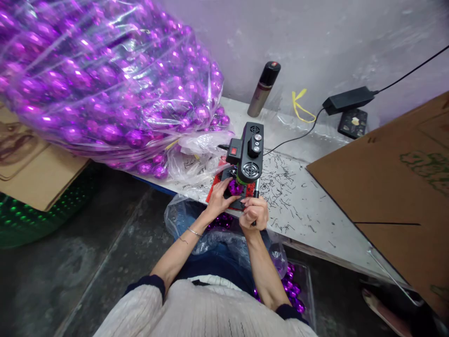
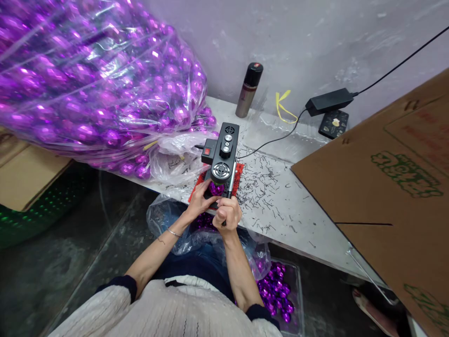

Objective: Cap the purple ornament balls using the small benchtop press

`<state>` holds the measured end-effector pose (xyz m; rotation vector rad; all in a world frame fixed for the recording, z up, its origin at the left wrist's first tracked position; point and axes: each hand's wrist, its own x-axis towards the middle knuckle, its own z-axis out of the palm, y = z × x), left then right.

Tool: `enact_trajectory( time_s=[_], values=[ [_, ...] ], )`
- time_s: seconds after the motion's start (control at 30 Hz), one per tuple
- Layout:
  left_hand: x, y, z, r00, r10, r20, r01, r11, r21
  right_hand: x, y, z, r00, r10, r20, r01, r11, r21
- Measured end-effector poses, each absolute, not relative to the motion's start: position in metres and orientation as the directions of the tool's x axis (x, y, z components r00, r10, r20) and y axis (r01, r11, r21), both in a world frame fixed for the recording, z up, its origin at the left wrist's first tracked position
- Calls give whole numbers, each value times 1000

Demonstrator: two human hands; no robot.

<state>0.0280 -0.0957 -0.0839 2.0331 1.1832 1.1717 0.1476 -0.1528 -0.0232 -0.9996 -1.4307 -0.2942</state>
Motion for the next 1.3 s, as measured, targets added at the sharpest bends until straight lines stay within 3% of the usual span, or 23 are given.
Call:
enact_trajectory(
  time_s=[0.1, 0.33, 0.53, 0.67, 0.77, 0.83, 1.0, 1.1, 1.17, 1.3],
  values=[
    [28, -95, -84, 249, 871, 423, 432, -491, 756, 147, -152, -25, 156, 382, 911, 701, 607, -375],
    [27, -94, -80, 282, 867, 410, 442, -497, 747, 144, -156, 27, 286, 465, 838, 682, 516, -519],
    [2, -144, -76, 460, 716, 525, 440, -697, 566, 148, -159, 48, 228, 503, 834, 684, 527, -505],
    [-16, -192, -94, 627, 659, 416, 448, -741, 501, 148, -163, 32, 197, 504, 841, 676, 552, -488],
    [-19, -205, -103, 659, 659, 363, 459, -734, 500, 148, -164, 25, 191, 500, 845, 672, 560, -484],
    [-19, -192, -98, 595, 699, 396, 474, -703, 530, 147, -163, 25, 182, 501, 846, 675, 562, -478],
    [-37, -84, -57, 179, 873, 454, 634, -455, 625, 145, -162, 29, 190, 477, 858, 689, 558, -463],
    [-62, -13, -37, -21, 937, 348, 754, -213, 621, 145, -162, 30, 181, 475, 861, 690, 563, -456],
    [-76, 20, -32, -63, 953, 296, 777, -140, 614, 145, -162, 28, 176, 479, 860, 686, 567, -456],
    [-80, 53, -31, 79, 976, 201, 808, -181, 561, 146, -162, 23, 196, 478, 856, 671, 572, -473]
  ],
)
